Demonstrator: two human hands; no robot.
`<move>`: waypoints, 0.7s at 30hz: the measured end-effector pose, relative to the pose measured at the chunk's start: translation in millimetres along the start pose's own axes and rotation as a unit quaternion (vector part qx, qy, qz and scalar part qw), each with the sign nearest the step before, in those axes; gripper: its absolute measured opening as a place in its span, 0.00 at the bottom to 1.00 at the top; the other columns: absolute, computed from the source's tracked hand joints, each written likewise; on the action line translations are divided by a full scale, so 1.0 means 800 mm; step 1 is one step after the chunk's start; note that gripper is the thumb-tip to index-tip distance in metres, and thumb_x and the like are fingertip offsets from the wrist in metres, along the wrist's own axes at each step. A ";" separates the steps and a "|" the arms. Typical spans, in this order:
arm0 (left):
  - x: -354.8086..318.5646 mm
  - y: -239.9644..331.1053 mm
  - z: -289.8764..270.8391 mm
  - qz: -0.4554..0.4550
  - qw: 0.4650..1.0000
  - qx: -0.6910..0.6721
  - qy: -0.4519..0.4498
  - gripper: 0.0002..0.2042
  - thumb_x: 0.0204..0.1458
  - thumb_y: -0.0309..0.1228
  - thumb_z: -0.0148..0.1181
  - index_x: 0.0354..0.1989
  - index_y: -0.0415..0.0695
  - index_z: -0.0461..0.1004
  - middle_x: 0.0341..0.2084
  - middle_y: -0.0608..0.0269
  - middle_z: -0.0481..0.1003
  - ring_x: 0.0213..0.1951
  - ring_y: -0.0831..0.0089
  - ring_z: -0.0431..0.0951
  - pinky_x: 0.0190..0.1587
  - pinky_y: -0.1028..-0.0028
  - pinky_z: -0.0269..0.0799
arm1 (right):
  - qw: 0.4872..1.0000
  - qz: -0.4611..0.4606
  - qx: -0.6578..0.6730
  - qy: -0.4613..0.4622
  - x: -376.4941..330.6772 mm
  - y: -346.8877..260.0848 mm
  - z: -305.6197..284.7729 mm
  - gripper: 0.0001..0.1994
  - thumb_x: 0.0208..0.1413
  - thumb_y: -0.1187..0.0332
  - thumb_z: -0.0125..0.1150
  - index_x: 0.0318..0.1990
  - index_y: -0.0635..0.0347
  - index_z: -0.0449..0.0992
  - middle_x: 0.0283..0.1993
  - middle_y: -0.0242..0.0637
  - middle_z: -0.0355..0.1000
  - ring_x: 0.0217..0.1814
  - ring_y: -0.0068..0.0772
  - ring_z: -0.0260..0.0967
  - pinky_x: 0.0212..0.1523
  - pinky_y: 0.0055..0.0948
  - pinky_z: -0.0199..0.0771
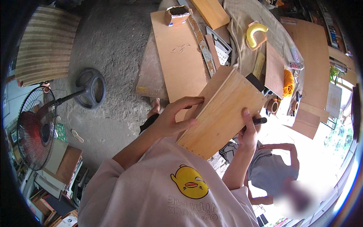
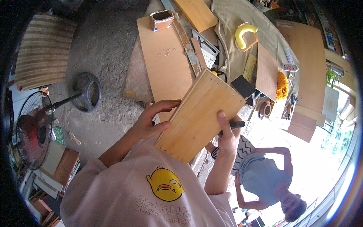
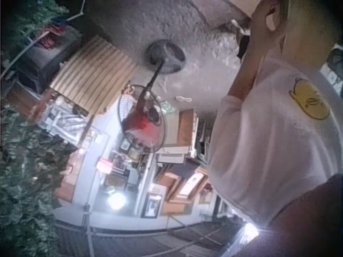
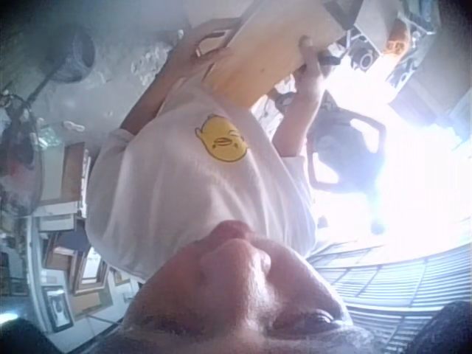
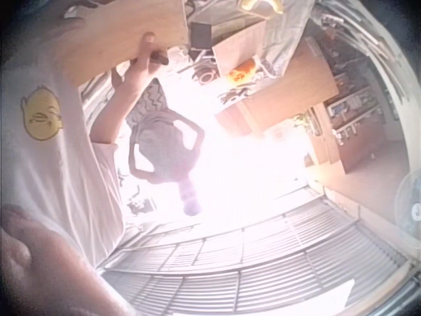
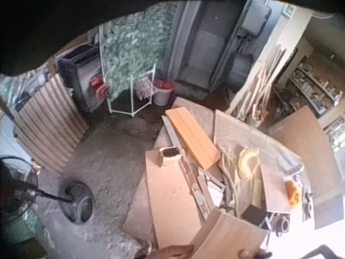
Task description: The person assembles a small wooden box by hand, aligning and fitting the side panels and base together. They repeatedly open and close the box to check fit, then use a hammer to tap the joints into place. The person handles the wooden box and a hammer throughout the clip.
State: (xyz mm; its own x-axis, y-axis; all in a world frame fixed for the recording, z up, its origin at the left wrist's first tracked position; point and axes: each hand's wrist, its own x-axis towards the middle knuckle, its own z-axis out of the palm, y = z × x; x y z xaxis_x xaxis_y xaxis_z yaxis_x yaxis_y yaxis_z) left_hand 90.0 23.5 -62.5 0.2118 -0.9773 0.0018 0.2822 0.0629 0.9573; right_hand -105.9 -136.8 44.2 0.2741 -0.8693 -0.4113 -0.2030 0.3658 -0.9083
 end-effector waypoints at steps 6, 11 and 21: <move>0.009 -0.082 -0.001 -0.179 0.977 -0.071 0.095 0.24 0.67 0.43 0.53 0.66 0.41 0.68 0.63 0.54 0.70 0.65 0.63 0.69 0.68 0.62 0.60 | 0.996 -0.067 -0.019 -0.046 0.001 0.016 -0.012 0.19 0.60 0.64 0.67 0.52 0.68 0.76 0.41 0.37 0.79 0.27 0.16 0.72 0.22 0.14 0.62; 0.041 -0.120 0.005 -0.199 0.974 -0.082 0.077 0.26 0.66 0.46 0.55 0.64 0.39 0.69 0.58 0.55 0.73 0.60 0.66 0.71 0.65 0.64 0.64 | 0.986 -0.123 0.011 -0.110 0.009 0.021 -0.035 0.23 0.60 0.62 0.66 0.57 0.70 0.73 0.48 0.40 0.78 0.46 0.27 0.76 0.44 0.22 0.74; 0.037 -0.077 -0.013 -0.225 0.951 -0.074 0.197 0.28 0.53 0.40 0.72 0.58 0.36 0.71 0.45 0.56 0.77 0.46 0.70 0.78 0.52 0.70 0.73 | 0.989 -0.090 0.108 -0.041 0.036 0.045 -0.062 0.12 0.68 0.63 0.59 0.51 0.61 0.73 0.42 0.33 0.77 0.41 0.19 0.77 0.39 0.22 0.78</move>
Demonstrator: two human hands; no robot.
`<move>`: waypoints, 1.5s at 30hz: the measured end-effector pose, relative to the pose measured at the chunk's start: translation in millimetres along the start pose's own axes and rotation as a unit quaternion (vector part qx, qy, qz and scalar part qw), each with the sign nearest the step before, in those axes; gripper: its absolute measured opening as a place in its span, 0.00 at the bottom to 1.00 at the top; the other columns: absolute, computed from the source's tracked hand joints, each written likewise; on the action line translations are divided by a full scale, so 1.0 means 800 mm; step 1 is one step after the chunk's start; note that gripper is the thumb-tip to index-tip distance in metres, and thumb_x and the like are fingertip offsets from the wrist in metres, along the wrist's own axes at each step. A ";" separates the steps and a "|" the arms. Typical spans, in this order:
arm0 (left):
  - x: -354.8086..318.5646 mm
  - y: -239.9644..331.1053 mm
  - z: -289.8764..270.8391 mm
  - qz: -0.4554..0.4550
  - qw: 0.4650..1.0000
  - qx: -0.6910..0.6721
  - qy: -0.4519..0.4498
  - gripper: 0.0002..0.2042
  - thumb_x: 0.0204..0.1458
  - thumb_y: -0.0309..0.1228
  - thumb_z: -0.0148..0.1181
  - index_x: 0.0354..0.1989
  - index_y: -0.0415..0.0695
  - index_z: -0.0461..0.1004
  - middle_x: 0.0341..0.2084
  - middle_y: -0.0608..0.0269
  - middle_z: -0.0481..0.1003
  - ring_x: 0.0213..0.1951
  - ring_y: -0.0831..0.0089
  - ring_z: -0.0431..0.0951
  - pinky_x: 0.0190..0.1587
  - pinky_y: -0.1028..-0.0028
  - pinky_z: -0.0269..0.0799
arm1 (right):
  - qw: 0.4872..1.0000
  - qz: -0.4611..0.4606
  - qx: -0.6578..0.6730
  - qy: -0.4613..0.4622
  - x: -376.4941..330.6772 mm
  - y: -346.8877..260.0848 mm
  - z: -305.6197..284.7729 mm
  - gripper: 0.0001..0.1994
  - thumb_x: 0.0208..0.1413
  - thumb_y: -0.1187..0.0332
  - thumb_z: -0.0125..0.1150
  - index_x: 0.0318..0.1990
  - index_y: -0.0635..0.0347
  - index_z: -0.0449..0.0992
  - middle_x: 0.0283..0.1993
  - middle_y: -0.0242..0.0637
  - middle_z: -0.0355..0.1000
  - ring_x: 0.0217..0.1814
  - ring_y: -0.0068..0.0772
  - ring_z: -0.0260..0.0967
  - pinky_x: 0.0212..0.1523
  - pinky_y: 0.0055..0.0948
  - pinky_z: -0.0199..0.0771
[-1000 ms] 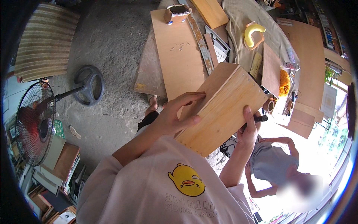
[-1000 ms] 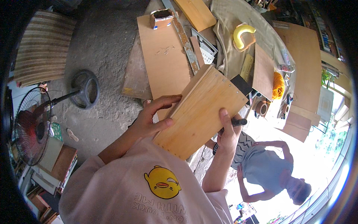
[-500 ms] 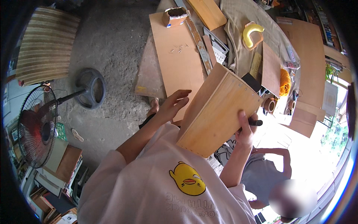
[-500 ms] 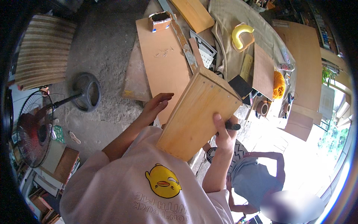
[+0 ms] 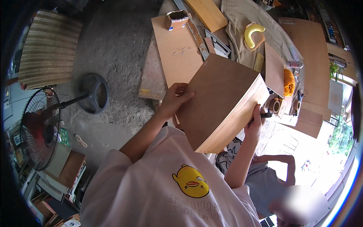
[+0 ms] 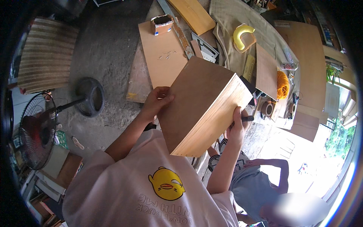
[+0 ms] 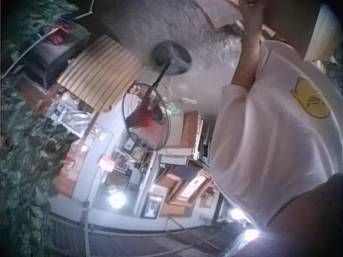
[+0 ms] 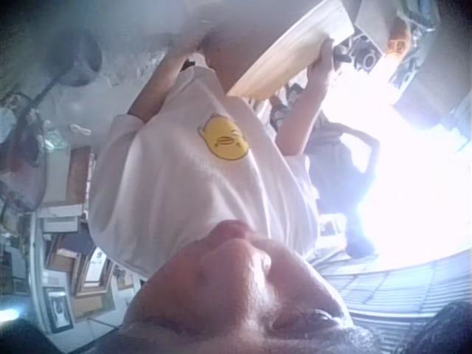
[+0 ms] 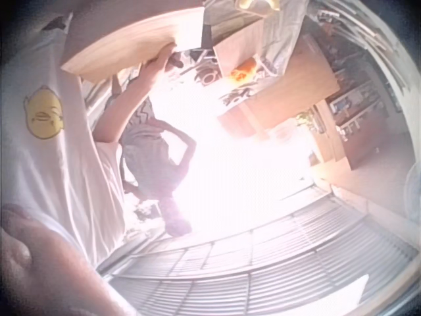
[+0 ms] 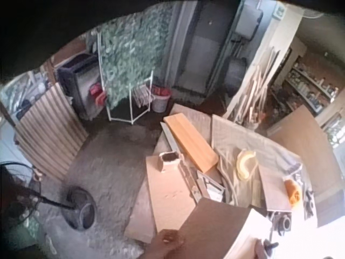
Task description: The person assembles a small wooden box by hand, aligning and fitting the side panels and base together. They repeatedly open and close the box to check fit, then use a hammer to tap the joints into place. The person handles the wooden box and a hammer throughout the clip.
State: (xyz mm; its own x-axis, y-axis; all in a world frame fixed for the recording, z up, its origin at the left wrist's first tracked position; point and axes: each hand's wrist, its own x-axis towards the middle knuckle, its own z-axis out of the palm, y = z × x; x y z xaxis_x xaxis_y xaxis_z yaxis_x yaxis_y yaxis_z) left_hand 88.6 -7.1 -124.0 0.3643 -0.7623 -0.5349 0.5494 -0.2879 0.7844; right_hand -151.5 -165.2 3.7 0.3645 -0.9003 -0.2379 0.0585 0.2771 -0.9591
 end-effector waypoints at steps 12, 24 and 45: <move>-0.027 0.023 -0.047 -0.015 0.990 0.078 0.119 0.35 0.45 0.40 0.79 0.56 0.33 0.68 0.47 0.50 0.75 0.49 0.65 0.76 0.52 0.68 0.73 | 0.982 0.152 -0.056 0.101 0.015 0.056 0.045 0.15 0.66 0.53 0.62 0.42 0.57 0.74 0.25 0.25 0.70 0.15 0.12 0.59 0.14 0.17 0.55; -0.036 -0.011 -0.076 0.103 0.949 0.189 0.232 0.26 0.50 0.35 0.76 0.50 0.33 0.70 0.43 0.53 0.76 0.44 0.67 0.77 0.48 0.68 0.74 | 0.972 0.134 -0.187 -0.040 0.070 0.176 0.027 0.21 0.69 0.49 0.55 0.32 0.57 0.76 0.20 0.23 0.64 0.20 0.17 0.59 0.20 0.25 0.57; -0.016 -0.052 -0.128 0.098 0.965 0.202 0.131 0.26 0.69 0.49 0.49 0.60 0.37 0.69 0.52 0.53 0.76 0.52 0.66 0.74 0.57 0.68 0.68 | 0.964 0.086 -0.229 -0.108 0.061 0.133 0.059 0.16 0.69 0.54 0.57 0.37 0.59 0.75 0.24 0.22 0.63 0.23 0.13 0.58 0.24 0.20 0.59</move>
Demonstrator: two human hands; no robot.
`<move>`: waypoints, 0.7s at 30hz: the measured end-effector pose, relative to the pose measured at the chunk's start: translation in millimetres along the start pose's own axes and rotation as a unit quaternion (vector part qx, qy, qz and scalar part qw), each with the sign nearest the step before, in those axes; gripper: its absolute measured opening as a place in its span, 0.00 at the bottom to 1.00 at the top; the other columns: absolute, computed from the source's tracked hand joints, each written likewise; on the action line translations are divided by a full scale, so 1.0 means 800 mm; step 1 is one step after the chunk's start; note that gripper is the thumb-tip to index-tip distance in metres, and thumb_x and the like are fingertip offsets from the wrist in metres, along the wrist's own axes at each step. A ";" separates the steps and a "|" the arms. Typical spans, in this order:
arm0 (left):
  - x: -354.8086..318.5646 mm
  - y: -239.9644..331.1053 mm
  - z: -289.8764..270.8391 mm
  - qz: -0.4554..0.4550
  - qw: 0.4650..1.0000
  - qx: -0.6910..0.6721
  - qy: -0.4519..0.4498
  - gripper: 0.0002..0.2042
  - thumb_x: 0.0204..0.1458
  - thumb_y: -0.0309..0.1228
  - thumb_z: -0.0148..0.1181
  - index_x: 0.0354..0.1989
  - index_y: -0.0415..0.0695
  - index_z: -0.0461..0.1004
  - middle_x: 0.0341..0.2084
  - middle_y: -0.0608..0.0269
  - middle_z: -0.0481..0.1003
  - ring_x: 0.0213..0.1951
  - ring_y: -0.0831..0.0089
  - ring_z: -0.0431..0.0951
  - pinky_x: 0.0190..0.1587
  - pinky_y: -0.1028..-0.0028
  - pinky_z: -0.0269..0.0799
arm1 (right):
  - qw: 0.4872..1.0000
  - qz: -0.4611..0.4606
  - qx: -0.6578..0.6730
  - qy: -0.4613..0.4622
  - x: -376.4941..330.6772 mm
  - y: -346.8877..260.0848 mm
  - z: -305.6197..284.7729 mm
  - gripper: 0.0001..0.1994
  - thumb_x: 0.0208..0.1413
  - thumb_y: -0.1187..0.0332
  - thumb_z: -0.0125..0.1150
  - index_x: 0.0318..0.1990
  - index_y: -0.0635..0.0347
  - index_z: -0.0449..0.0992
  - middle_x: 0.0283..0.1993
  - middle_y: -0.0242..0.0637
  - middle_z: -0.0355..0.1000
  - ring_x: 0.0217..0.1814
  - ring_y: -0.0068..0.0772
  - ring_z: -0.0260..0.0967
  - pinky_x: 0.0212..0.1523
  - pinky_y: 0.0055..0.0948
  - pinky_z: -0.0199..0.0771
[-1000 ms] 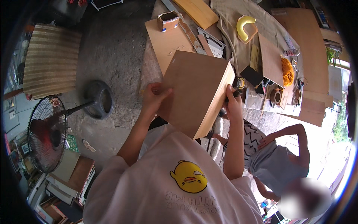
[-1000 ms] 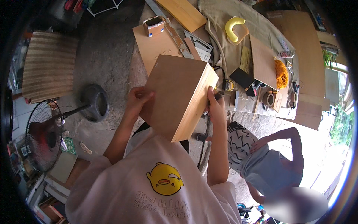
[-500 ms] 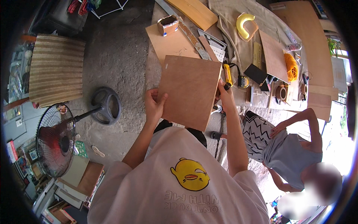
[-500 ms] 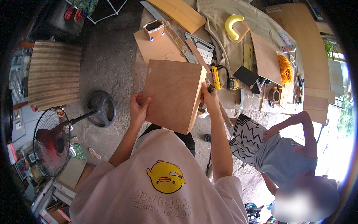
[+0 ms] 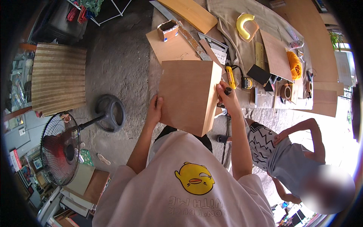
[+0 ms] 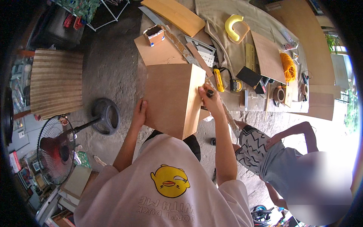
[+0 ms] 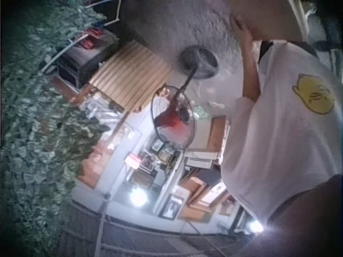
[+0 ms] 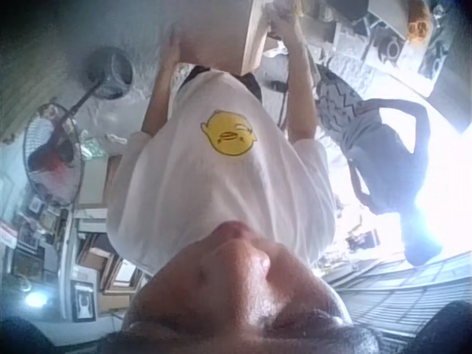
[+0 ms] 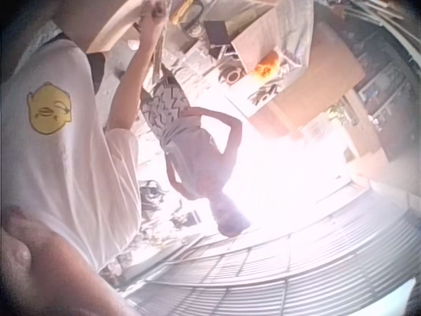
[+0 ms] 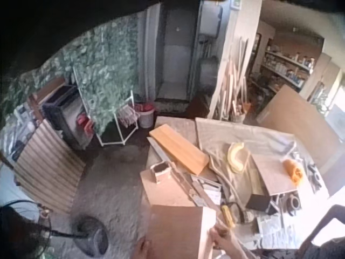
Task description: The person assembles a small wooden box by hand, aligning and fitting the side panels and base together. They repeatedly open and close the box to check fit, then use a hammer to tap the joints into place. The person handles the wooden box and a hammer throughout the clip.
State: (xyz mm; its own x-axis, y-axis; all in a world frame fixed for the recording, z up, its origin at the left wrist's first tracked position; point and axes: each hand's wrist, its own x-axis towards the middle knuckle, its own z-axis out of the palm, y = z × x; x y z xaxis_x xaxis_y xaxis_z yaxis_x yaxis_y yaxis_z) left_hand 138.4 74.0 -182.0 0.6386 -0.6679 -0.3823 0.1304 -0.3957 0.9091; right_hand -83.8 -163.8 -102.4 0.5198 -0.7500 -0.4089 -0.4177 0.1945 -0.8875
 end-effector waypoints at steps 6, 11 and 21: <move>0.022 -0.037 -0.025 0.033 0.999 -0.038 0.010 0.21 0.71 0.46 0.47 0.55 0.38 0.71 0.46 0.58 0.77 0.48 0.72 0.74 0.54 0.72 0.69 | 0.991 -0.089 -0.104 -0.006 -0.023 -0.031 0.019 0.22 0.61 0.62 0.69 0.59 0.61 0.75 0.37 0.37 0.79 0.37 0.22 0.71 0.35 0.26 0.72; 0.034 -0.033 -0.034 -0.022 0.996 -0.091 -0.006 0.21 0.72 0.47 0.45 0.51 0.39 0.72 0.43 0.59 0.76 0.45 0.74 0.73 0.51 0.72 0.70 | 0.988 -0.127 -0.073 -0.056 -0.041 -0.040 0.046 0.20 0.61 0.68 0.68 0.59 0.65 0.75 0.38 0.38 0.80 0.37 0.27 0.76 0.37 0.29 0.77; 0.056 -0.105 -0.055 -0.184 0.852 -0.484 -0.081 0.27 0.69 0.49 0.46 0.63 0.38 0.68 0.54 0.50 0.76 0.52 0.65 0.78 0.54 0.62 0.76 | 0.953 -0.184 -0.240 -0.037 -0.041 -0.021 0.062 0.07 0.60 0.67 0.66 0.36 0.63 0.80 0.31 0.40 0.78 0.34 0.35 0.77 0.40 0.33 0.75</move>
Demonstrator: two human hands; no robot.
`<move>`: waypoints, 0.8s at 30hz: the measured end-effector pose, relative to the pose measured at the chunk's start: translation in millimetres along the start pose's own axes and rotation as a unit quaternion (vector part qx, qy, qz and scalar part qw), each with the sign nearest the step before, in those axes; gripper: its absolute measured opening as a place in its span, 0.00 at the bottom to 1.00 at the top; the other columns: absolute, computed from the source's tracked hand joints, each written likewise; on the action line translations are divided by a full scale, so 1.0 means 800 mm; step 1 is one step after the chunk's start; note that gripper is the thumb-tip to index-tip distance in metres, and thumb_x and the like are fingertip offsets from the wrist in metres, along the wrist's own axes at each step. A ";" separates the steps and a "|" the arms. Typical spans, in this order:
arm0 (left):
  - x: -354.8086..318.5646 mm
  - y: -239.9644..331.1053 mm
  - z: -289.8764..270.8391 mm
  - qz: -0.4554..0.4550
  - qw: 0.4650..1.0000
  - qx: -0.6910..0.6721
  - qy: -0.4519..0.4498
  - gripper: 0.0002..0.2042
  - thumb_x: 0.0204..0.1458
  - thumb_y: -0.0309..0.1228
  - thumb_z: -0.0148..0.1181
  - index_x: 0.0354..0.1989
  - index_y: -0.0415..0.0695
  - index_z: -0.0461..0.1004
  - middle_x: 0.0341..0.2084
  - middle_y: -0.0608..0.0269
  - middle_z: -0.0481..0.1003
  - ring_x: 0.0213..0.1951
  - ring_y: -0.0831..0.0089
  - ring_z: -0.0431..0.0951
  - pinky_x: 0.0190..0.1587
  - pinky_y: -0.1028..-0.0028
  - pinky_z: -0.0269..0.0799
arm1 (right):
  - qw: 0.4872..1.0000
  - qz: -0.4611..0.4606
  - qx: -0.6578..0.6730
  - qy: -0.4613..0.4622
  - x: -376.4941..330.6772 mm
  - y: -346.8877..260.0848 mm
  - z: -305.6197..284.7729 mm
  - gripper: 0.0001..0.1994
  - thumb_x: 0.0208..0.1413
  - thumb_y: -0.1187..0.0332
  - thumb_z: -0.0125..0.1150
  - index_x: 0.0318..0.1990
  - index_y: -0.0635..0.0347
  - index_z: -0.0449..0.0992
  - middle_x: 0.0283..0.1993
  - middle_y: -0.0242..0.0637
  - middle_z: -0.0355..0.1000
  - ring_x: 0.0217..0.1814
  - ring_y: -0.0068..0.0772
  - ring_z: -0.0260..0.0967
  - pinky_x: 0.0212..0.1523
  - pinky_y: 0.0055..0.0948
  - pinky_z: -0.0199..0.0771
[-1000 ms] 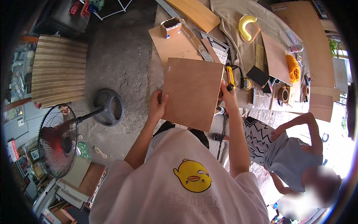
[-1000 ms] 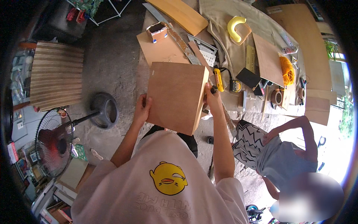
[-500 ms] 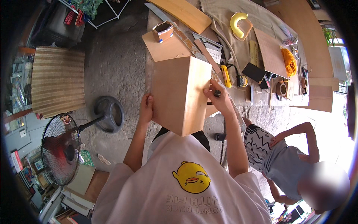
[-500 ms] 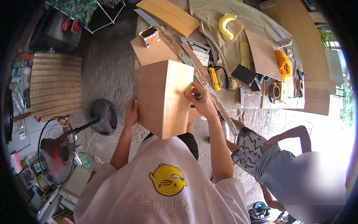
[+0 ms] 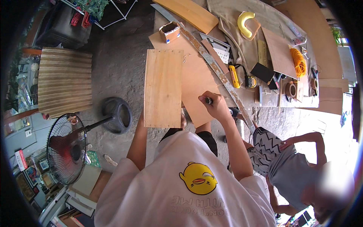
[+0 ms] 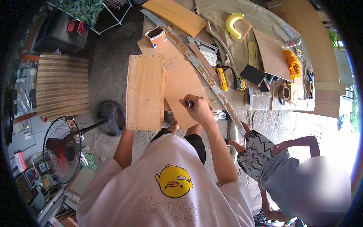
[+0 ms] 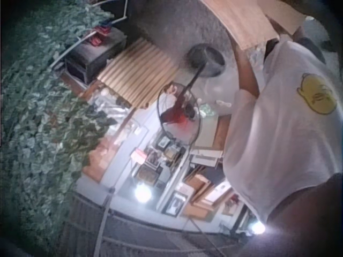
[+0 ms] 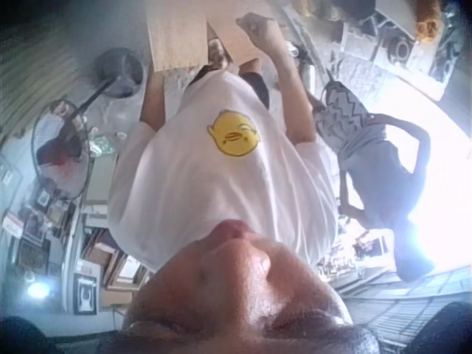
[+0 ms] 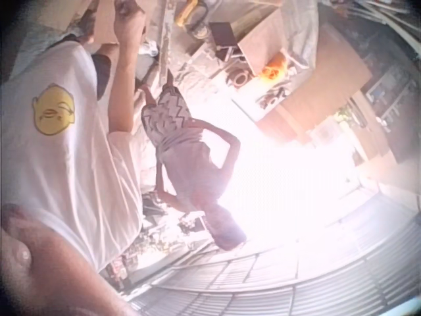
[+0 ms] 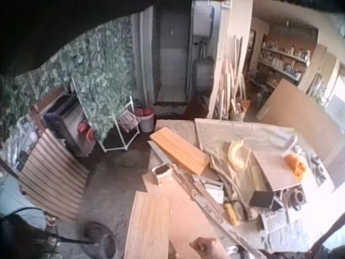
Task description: The person assembles a small wooden box by hand, aligning and fitting the side panels and base together. They repeatedly open and close the box to check fit, then use a hammer to tap the joints into place. The person handles the wooden box and a hammer throughout the clip.
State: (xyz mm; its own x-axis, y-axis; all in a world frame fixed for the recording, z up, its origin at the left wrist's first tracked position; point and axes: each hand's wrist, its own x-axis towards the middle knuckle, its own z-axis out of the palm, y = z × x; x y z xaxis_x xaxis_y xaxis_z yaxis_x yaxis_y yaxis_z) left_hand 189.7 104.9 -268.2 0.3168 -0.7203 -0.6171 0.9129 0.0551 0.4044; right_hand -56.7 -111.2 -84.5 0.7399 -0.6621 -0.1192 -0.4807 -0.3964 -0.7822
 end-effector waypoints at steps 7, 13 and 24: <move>0.003 -0.002 -0.007 0.026 0.998 0.047 0.022 0.26 0.69 0.49 0.46 0.63 0.38 0.68 0.54 0.50 0.76 0.52 0.64 0.79 0.54 0.62 0.77 | 0.976 -0.157 -0.146 -0.029 0.005 0.074 0.045 0.10 0.49 0.67 0.70 0.31 0.60 0.74 0.35 0.38 0.70 0.44 0.43 0.70 0.52 0.41 0.69; 0.006 -0.008 -0.019 0.033 0.998 0.046 0.031 0.26 0.69 0.48 0.46 0.63 0.38 0.68 0.54 0.50 0.76 0.51 0.63 0.79 0.53 0.61 0.78 | 0.965 -0.124 -0.219 -0.077 -0.004 0.090 0.067 0.18 0.41 0.68 0.73 0.40 0.59 0.74 0.52 0.42 0.69 0.61 0.46 0.65 0.64 0.41 0.66; 0.025 -0.015 -0.019 0.033 0.998 0.044 0.020 0.26 0.69 0.47 0.46 0.63 0.38 0.68 0.54 0.50 0.77 0.50 0.61 0.80 0.52 0.60 0.79 | 0.990 0.027 0.138 -0.029 -0.061 0.029 0.046 0.22 0.67 0.66 0.56 0.65 0.64 0.66 0.66 0.50 0.66 0.70 0.49 0.63 0.69 0.39 0.63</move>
State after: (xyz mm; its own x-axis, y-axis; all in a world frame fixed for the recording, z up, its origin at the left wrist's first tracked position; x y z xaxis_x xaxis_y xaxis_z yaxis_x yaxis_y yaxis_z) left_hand 189.5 100.5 -295.8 0.3872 -0.6884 -0.6134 0.8641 0.0389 0.5018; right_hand -87.1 -64.9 -119.2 0.7471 -0.6359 -0.1936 -0.3790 -0.1683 -0.9100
